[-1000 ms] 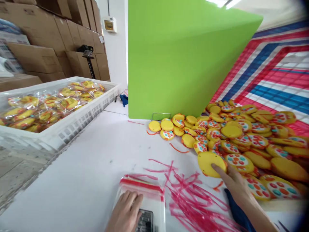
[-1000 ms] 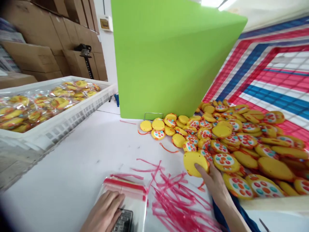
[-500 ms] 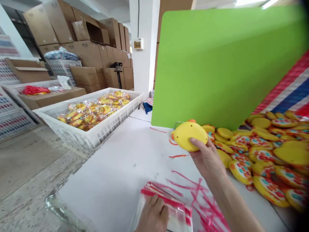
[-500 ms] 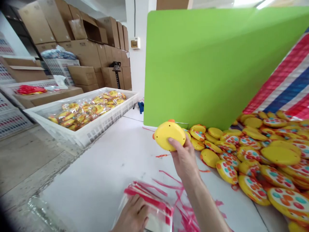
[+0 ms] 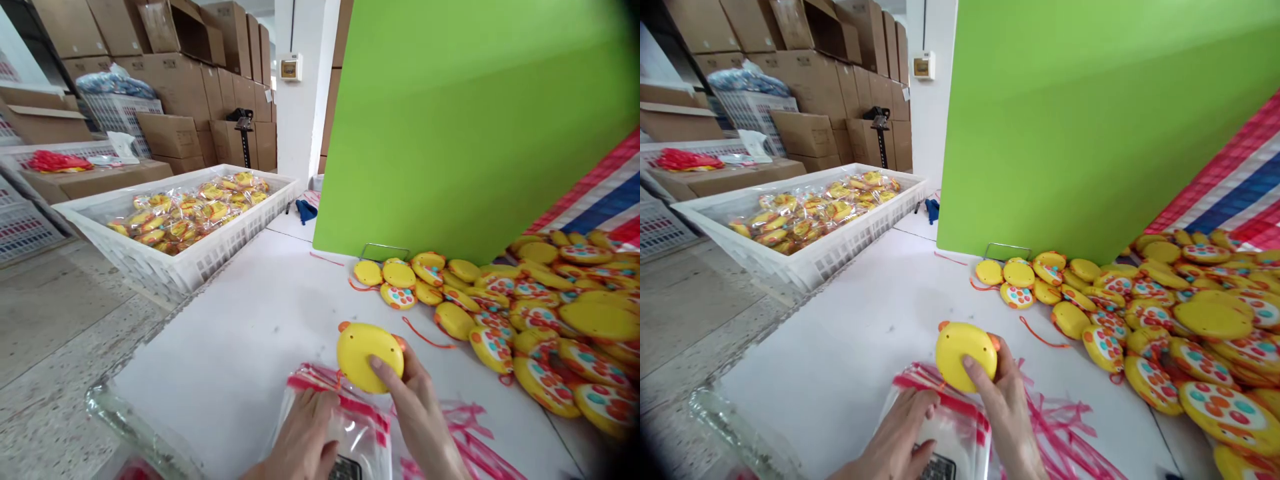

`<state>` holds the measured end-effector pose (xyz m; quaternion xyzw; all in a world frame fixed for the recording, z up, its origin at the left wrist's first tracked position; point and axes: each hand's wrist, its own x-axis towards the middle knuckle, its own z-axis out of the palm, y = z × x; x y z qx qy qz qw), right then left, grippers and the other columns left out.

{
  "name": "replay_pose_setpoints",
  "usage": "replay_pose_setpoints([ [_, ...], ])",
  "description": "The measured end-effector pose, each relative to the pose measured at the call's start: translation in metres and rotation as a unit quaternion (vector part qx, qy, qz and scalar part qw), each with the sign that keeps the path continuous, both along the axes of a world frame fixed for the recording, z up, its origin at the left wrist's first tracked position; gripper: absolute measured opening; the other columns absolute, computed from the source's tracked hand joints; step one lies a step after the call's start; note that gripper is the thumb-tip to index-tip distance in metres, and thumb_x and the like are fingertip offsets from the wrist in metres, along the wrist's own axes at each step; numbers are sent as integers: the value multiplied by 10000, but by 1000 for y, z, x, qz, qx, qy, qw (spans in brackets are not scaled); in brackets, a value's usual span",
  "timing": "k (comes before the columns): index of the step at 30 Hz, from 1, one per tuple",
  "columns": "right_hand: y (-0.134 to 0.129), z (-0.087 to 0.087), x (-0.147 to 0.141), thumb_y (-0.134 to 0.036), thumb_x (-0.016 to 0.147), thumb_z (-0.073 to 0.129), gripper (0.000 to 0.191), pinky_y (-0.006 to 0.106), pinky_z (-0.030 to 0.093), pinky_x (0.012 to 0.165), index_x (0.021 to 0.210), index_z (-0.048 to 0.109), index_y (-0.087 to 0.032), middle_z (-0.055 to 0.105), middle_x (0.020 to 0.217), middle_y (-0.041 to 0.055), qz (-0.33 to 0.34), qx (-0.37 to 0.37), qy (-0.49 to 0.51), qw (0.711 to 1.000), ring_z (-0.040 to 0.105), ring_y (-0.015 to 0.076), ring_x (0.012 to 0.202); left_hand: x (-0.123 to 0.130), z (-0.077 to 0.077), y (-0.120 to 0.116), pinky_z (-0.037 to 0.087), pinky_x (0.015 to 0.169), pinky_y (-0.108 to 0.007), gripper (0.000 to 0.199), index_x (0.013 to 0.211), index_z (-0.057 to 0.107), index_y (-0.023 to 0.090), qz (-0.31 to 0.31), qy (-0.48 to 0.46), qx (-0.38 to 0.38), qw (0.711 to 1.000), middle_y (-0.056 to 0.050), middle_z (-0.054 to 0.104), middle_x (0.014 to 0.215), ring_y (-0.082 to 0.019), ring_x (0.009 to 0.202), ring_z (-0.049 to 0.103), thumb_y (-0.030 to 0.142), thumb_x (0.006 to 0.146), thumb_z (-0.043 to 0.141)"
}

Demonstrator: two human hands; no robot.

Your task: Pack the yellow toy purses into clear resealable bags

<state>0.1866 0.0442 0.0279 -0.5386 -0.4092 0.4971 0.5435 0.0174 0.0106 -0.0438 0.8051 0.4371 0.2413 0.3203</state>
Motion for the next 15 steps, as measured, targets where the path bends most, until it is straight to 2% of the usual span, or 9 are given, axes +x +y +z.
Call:
replay_pose_setpoints([
  [4, -15, 2, 4, -525, 735, 672, 455, 287, 538, 678, 1037, 560, -203, 701, 884, 49, 9, -33, -37, 999, 654, 230, 816, -3, -2, -4, 449, 858, -354, 663, 1240, 385, 201, 58, -69, -50, 995, -89, 565, 1059, -231, 956, 529, -14, 618, 465],
  [7, -28, 2, 6, -490, 680, 735, 547, 273, 551, 576, 1115, 541, -221, 700, 967, 60, 17, -67, -26, 997, 657, 246, 853, 0, 4, -2, 421, 921, -389, 687, 1311, 368, 192, 59, -90, -46, 993, -112, 562, 1156, -242, 1031, 511, -14, 661, 453],
  [10, -37, 4, 11, -446, 625, 788, 596, 284, 560, 489, 1142, 570, -243, 691, 1037, 73, 49, -118, 9, 992, 665, 255, 825, 3, 15, 4, 403, 940, -392, 429, 1087, 576, 197, 29, -86, -31, 995, -86, 607, 1127, -247, 1049, 510, 10, 716, 468],
  [12, -39, 6, 16, -420, 629, 794, 504, 318, 587, 539, 1067, 634, -231, 694, 1045, 79, 63, -144, 58, 986, 671, 252, 816, 4, 18, 6, 429, 885, -370, 236, 892, 628, 182, 22, -61, -18, 998, -75, 643, 997, -235, 961, 538, 45, 774, 476],
  [15, -35, 5, 20, -415, 652, 780, 433, 341, 605, 658, 1027, 662, -231, 687, 1076, 66, 40, -164, 162, 972, 672, 243, 876, 6, 14, 2, 456, 787, -349, 183, 804, 618, 159, 18, 7, 43, 999, -76, 634, 852, -222, 839, 546, 102, 851, 451],
])
